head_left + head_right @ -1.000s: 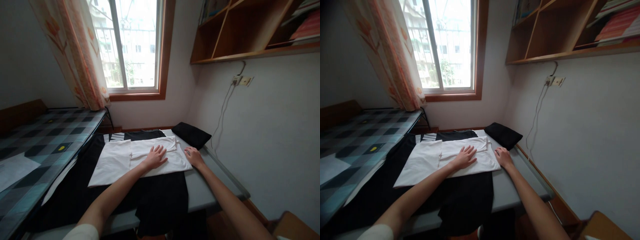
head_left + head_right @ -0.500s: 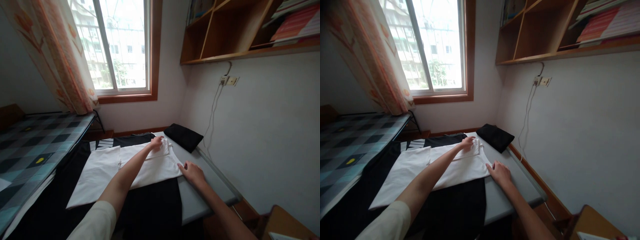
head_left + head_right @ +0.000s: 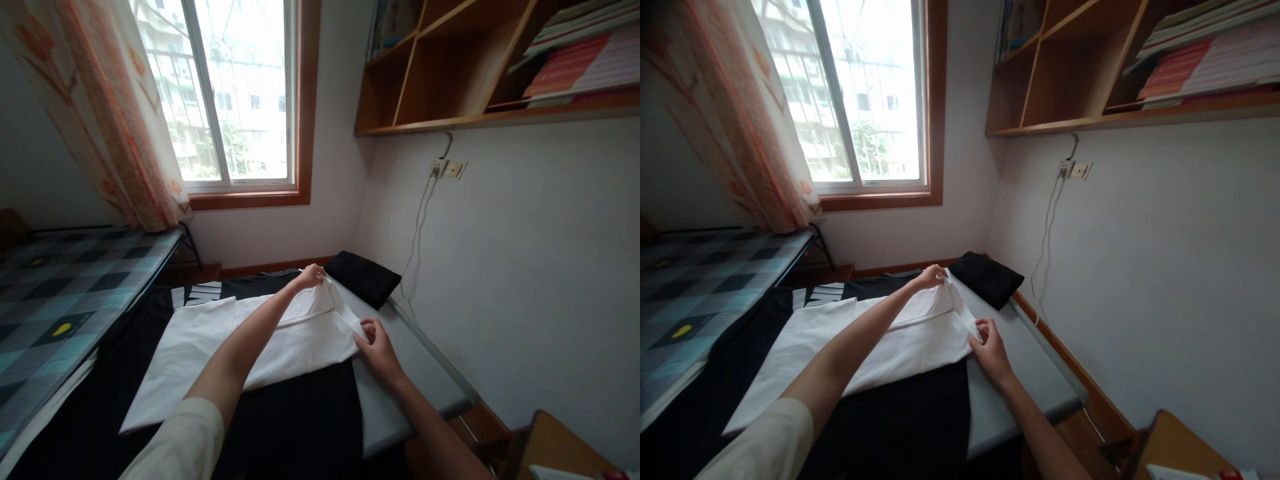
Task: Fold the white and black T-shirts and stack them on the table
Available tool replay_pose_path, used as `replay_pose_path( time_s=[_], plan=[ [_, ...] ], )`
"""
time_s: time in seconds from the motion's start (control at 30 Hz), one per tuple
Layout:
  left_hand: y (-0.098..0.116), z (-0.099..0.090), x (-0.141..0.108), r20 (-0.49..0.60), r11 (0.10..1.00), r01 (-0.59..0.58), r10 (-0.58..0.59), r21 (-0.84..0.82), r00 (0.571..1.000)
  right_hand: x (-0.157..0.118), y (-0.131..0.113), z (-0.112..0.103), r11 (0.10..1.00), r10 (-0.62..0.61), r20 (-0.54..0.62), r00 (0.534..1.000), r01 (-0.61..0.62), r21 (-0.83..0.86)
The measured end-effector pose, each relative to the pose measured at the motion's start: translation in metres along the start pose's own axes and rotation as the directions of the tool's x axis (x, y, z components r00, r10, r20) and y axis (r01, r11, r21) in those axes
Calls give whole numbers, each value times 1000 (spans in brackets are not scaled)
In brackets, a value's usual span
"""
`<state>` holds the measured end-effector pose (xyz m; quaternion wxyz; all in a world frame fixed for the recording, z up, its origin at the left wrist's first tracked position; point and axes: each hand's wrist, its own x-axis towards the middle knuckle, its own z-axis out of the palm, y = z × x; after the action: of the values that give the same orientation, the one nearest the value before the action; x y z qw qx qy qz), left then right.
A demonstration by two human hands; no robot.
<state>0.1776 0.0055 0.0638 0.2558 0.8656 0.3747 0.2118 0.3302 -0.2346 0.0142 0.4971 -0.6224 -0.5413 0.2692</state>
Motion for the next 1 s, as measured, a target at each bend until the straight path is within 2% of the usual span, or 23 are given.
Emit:
replay_pose_path(
  time_s=[0.1, 0.2, 0.27, 0.33, 0.43, 0.5, 0.6, 0.7, 0.77, 0.83, 0.9, 0.93, 1.0],
  plan=[
    [-15, -42, -19, -72, 999, -38, 36, -19, 997, -3, -43, 20, 992, -121, 4, 993, 120, 30],
    [-44, -87, -54, -156, 991, -113, 102, -65, 982, -8, -86, 61, 967, -253, 90, 963, 255, -17],
    [-69, -110, -86, -233, 991, -108, 86, -85, 969, -16, -104, 96, 923, -359, 228, 905, 380, -55],
    [-95, -123, -122, -269, 995, -32, 5, -98, 963, -27, -111, 132, 857, -422, 418, 805, 504, -105],
    [-123, -124, -167, -193, 983, 127, -151, -132, 969, -43, -108, 172, 719, -384, 669, 637, 661, -216],
    [-130, -118, -182, -141, 961, 222, -246, -163, 959, -49, -104, 184, 637, -361, 730, 580, 725, -261],
    [-127, -111, -185, -124, 932, 285, -317, -223, 940, -51, -102, 188, 601, -361, 729, 581, 743, -295],
    [-121, -108, -175, -125, 943, 256, -286, -212, 950, -49, -103, 185, 603, -359, 715, 600, 734, -313],
    [-119, -107, -169, -146, 956, 245, -269, -164, 952, -49, -104, 183, 587, -378, 721, 580, 753, -298],
    [-119, -107, -166, -192, 960, 252, -272, -120, 943, -49, -104, 181, 575, -402, 742, 537, 778, -251],
    [-119, -110, -167, -258, 961, 262, -277, -92, 925, -48, -105, 179, 588, -426, 745, 513, 783, -203],
    [-119, -112, -170, -312, 959, 276, -282, -64, 907, -46, -105, 179, 601, -438, 736, 517, 777, -188],
    [-117, -117, -182, -420, 942, 335, -293, 28, 859, -37, -108, 179, 631, -455, 698, 554, 753, -187]
  ],
)
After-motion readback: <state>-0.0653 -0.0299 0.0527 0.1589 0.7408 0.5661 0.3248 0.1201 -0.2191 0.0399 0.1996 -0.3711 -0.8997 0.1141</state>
